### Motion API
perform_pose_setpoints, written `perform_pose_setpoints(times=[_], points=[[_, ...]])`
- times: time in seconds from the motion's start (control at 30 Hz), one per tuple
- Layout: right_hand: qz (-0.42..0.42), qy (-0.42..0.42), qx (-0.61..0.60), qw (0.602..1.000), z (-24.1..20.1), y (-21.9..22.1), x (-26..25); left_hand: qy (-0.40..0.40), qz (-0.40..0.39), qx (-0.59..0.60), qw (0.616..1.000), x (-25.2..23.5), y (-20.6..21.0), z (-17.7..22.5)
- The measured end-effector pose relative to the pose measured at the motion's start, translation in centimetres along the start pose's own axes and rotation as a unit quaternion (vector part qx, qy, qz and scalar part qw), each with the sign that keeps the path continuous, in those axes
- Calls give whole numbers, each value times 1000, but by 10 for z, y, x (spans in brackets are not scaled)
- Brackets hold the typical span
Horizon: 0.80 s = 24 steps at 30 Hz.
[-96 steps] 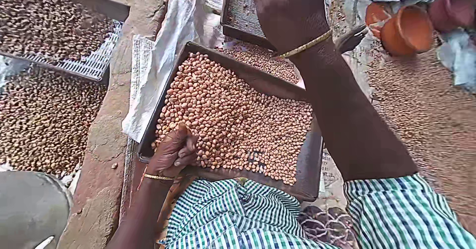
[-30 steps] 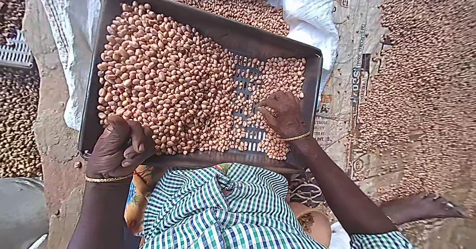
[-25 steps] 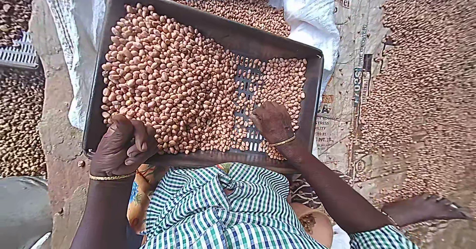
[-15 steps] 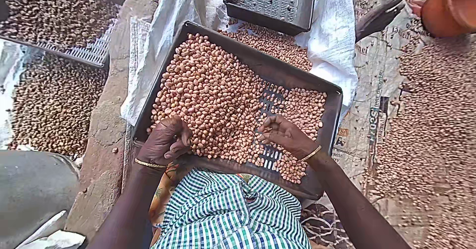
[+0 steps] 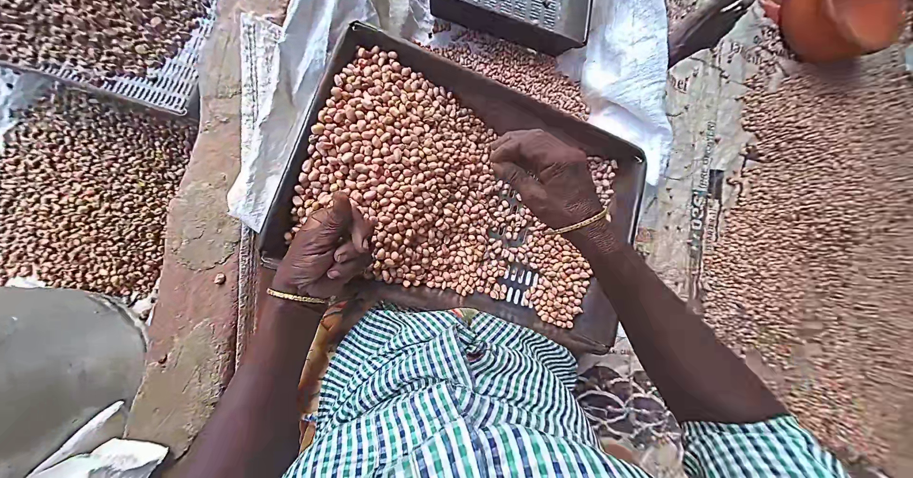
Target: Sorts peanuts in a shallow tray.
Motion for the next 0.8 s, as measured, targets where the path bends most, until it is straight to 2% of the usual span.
perform_pose_setpoints(times=[0.13,0.23,0.43,0.57,0.7,0.8], points=[[-9,117,45,992,33,14,108,-10,-23,-11,1000,1,-2,1],[-23,117,59,991,26,19,136,-21,-29,-26,999,0,-3,3],[-25,1,143,989,18,42,127,1,-21,-45,999,4,-2,3],[-5,22,133,991,12,27,112,12,-24,-49,998,5,-2,2],[-75,-14,203,976,14,39,110,7,-28,-48,998,3,-2,2],[-107,6,248,963,15,53,111,12,-28,-45,999,4,-1,1]])
Point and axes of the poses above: each hand's wrist, its own x-axis away from the middle knuckle, its own y-axis out of the palm, z = x × y, the point moved 1 cm from there along -x, towards the middle knuckle, and after that the axes turned 1 degree about y, right-handed, at the moved point
